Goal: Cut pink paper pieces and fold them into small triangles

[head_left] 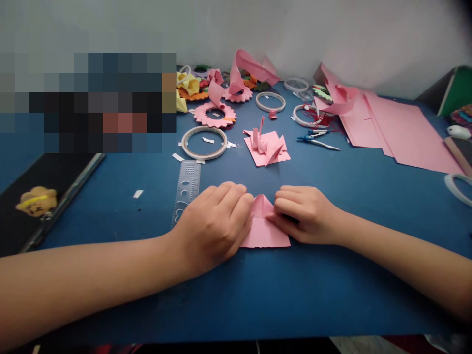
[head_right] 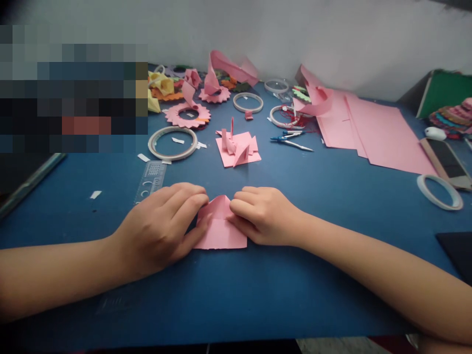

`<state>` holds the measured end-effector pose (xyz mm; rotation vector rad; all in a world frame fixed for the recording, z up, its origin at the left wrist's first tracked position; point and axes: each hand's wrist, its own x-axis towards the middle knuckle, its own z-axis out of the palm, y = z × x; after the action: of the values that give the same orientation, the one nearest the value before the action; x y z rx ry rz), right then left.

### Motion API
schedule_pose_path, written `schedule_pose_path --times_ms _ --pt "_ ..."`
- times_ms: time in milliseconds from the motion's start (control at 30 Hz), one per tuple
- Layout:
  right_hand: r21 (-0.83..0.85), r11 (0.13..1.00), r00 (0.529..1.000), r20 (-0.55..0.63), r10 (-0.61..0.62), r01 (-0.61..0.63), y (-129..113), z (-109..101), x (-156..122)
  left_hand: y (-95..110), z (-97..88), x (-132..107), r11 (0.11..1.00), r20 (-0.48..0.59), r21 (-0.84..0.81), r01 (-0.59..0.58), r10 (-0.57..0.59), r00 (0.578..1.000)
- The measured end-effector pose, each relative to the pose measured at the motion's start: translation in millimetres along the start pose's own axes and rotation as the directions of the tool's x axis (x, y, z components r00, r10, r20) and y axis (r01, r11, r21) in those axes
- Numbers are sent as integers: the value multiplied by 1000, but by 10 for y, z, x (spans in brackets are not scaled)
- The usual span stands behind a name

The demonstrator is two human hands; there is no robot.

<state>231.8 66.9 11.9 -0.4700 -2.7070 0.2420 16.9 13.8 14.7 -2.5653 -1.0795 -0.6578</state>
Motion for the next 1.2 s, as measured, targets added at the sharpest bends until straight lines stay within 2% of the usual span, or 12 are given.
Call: schedule_pose_path --times_ms 167,367,733,833,933,1200 --pt "10 1000 1000 1 -3 3 -2 5 -8 12 -21 -24 983 -63 67 -173 177 982" --pt "-1 1000 1000 -3 -9 9 -2 6 2 25 -48 -48 971 -112 35 -237 239 965" --pt "-44 999 999 -34 -1 0 -9 20 -3 11 20 -51 977 -86 -139 -164 153 985" --pt "-102 994 995 -95 32 -41 -31 22 -25 5 7 -53 976 -75 -111 -189 182 980" --pt "-162 986 989 -145 8 -32 -52 20 -45 10 -11 -35 970 -73 -51 -238 234 969" --pt "-199 980 988 -154 -33 2 -50 22 -46 18 -6 -9 969 -70 -33 -245 242 968"
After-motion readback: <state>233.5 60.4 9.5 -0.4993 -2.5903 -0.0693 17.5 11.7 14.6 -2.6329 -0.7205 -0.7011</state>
